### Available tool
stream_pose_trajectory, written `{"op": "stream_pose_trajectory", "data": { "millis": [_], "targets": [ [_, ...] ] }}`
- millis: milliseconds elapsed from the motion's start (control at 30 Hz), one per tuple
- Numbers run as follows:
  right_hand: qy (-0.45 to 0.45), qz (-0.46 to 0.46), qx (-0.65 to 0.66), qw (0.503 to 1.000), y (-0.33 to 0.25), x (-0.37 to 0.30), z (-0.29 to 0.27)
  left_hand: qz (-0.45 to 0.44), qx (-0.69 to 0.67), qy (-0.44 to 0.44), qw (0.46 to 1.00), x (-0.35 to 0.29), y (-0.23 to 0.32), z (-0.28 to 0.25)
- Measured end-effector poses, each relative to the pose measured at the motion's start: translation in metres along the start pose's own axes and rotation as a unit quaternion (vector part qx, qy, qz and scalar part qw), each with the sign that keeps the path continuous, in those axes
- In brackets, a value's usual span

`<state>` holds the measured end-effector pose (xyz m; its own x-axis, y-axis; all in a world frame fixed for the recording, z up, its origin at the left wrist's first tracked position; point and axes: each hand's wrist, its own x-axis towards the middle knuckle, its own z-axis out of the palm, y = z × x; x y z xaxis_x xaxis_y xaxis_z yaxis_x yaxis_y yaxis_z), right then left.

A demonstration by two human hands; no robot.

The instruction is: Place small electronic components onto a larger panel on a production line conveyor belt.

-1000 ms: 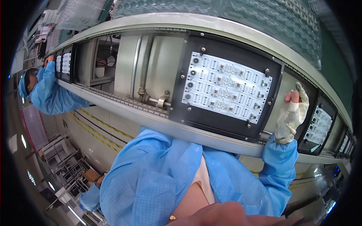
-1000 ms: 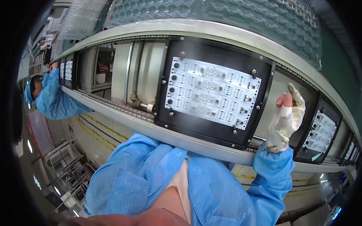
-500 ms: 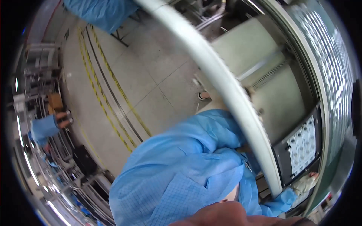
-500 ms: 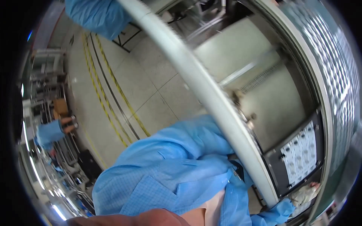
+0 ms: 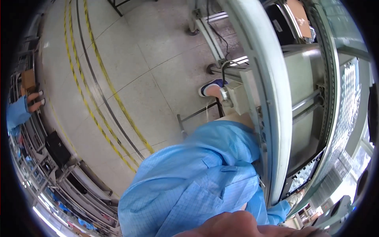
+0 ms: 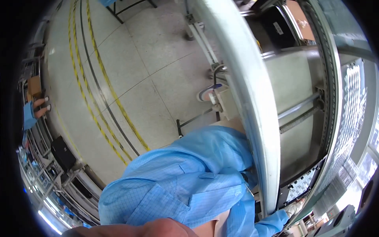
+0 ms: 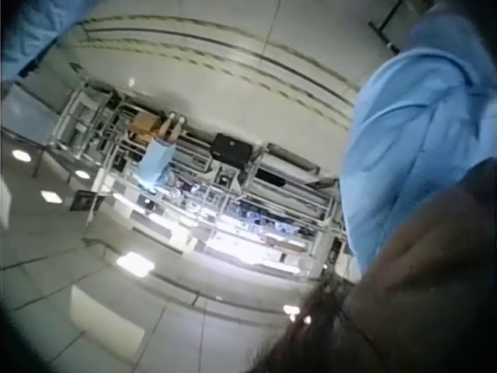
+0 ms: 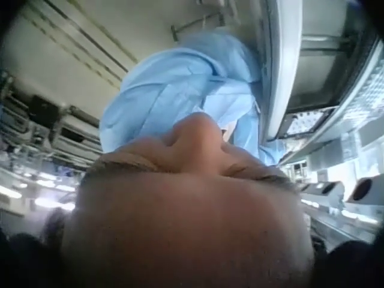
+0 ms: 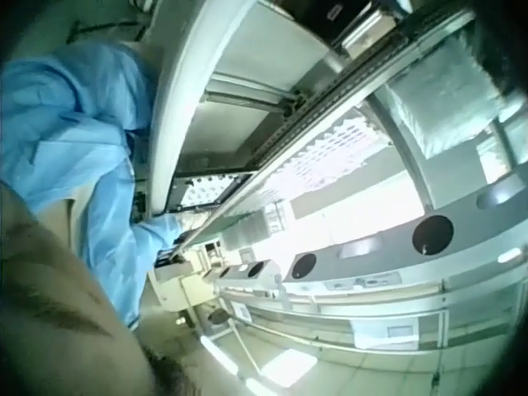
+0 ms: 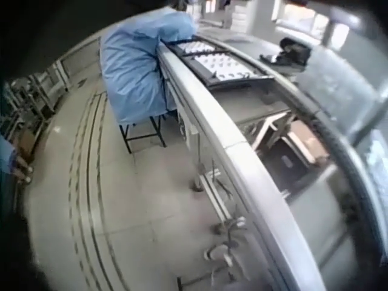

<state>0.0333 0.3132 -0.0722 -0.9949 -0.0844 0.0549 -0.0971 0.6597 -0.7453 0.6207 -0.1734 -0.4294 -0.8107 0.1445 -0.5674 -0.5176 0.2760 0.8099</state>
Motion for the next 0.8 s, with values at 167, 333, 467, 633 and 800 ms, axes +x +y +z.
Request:
{"op": "stream_pose_trajectory", "data": {
  "millis": [167,333,467,633,800],
  "targets": [
    [-0.013,0.055,0.058,0.997,-0.025,-0.019,0.062,0.036,0.076,-0.038,0.996,0.034,0.018,-0.041],
    [-0.023,0.086,0.134,0.987,-0.085,-0.129,0.099,0.077,0.160,-0.064,0.982,0.088,0.070,-0.085],
    [0.010,0.107,0.321,0.941,-0.046,-0.146,0.061,0.121,0.231,-0.109,0.959,0.113,0.112,-0.107],
    [0.147,0.121,0.188,0.963,-0.007,-0.131,0.070,0.199,0.313,-0.177,0.912,0.163,0.140,-0.110],
    [0.221,0.143,0.068,0.962,-0.031,-0.124,0.094,0.264,0.358,-0.241,0.863,0.172,0.161,-0.059]
  ]
}}
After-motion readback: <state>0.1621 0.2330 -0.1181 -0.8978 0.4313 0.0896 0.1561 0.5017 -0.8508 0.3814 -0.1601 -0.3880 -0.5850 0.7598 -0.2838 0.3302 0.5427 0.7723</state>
